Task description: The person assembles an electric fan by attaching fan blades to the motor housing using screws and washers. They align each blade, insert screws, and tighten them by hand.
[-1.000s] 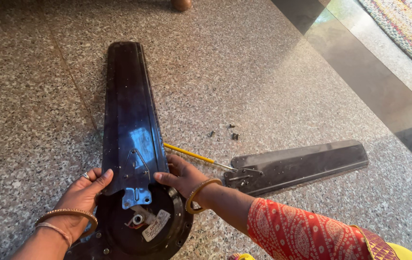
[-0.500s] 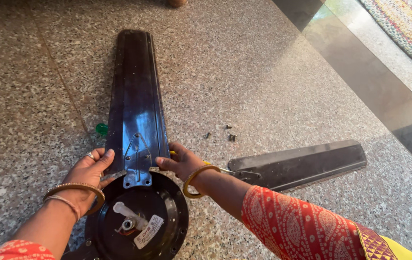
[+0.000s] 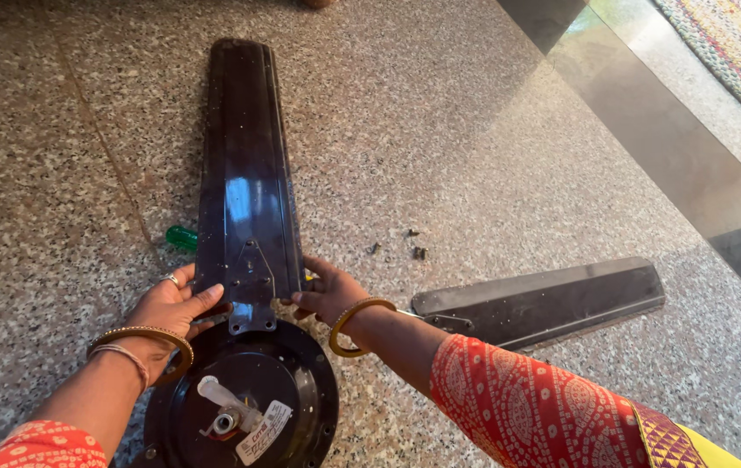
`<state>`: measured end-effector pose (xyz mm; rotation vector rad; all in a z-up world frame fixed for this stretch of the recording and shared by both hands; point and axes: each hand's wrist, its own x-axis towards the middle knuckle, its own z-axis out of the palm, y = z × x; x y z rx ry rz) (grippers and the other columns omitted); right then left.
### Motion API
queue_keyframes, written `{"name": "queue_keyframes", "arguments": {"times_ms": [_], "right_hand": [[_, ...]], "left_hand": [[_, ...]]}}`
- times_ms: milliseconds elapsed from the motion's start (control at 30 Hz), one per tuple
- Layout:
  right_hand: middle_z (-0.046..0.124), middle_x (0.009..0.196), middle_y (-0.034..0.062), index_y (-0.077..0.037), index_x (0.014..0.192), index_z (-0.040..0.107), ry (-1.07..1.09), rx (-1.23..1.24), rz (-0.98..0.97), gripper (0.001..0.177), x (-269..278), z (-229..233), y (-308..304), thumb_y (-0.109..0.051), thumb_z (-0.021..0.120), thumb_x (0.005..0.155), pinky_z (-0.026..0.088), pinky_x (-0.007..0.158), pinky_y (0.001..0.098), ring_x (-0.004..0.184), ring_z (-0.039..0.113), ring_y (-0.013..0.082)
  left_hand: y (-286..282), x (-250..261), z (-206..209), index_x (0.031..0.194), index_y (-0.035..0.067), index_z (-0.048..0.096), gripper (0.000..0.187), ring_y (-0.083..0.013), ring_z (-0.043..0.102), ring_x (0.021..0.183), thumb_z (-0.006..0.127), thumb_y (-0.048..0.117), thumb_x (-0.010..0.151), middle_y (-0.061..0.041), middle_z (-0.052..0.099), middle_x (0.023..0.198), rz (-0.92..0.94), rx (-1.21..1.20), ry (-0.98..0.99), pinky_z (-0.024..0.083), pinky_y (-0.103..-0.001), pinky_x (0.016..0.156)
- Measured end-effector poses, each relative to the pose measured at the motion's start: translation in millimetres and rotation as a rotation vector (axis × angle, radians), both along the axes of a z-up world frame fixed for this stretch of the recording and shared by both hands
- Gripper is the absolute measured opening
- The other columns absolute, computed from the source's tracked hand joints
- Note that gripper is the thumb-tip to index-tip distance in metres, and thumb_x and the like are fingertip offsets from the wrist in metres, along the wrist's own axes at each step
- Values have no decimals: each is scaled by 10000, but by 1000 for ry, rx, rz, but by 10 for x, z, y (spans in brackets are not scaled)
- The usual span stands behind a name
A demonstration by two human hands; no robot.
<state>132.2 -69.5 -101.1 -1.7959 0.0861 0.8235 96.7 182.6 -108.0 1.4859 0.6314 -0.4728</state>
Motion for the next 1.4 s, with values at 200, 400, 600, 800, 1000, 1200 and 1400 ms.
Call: {"name": "queue_keyframes", "arguments": {"times_ms": [200, 400, 600, 800, 1000, 1200, 1400], "right_hand": [[752, 1090, 114, -163, 1618, 279, -12, 39, 15, 741, -51, -109, -45, -63, 617, 966, 515, 686, 262, 883, 728, 143], [743, 1188, 50, -187, 1613, 301, 35, 77, -29, 688, -76, -166, -46, -81, 580, 993, 519, 712, 270, 896, 713, 140], [724, 1242, 64, -222, 1619, 284, 97, 102, -90, 715, -59, -103, -28, -108, 580, 979, 577, 787, 315, 939, 725, 155], [716, 1233, 115, -223, 1623, 258, 39, 56, -28, 744, -102, 20, -26, -107, 601, 972, 574, 800, 321, 973, 720, 162], [668, 1351, 167, -190, 1627, 174, -19, 25, -26, 798, -165, 73, -35, -67, 605, 966, 550, 955, 326, 1090, 722, 212], [508, 1512, 207, -141, 1635, 89, -132, 175, 34, 832, -226, -72, -1, -21, 563, 962, 511, 1086, 366, 1295, 602, 269], [475, 1550, 184, -94, 1620, 141, -116, 127, 54, 800, -206, -146, -50, -12, 580, 956, 469, 1126, 339, 1408, 496, 256]], "left_hand": [[32, -13, -153, 1624, 70, 222, 755, -177, 677, 1059, 585, 168, 969, -193, 594, 1473, 10, -51, -8, 573, -326, 875], [9, -37, -234, 1616, 38, 173, 755, -182, 682, 1035, 571, 136, 981, -156, 532, 1493, 49, -106, -44, 572, -345, 921], [-6, 7, -198, 1630, 168, 224, 704, -173, 698, 1011, 580, 182, 1023, -70, 547, 1428, 25, 10, 58, 580, -365, 918], [-46, -14, -256, 1640, 154, 265, 741, -186, 684, 870, 596, 100, 979, -134, 724, 1143, 58, 22, -21, 556, -344, 872], [-31, -36, -315, 1638, 186, 296, 724, -171, 680, 847, 596, 81, 987, -114, 678, 1005, 30, 104, -38, 536, -328, 783], [-12, 27, -385, 1621, 183, 339, 695, -164, 664, 799, 601, 81, 984, -96, 663, 977, 55, 137, -107, 563, -319, 681], [-50, 9, -333, 1621, 200, 330, 686, -161, 672, 808, 594, 97, 996, -84, 687, 961, 22, 208, -60, 553, -319, 692]]}}
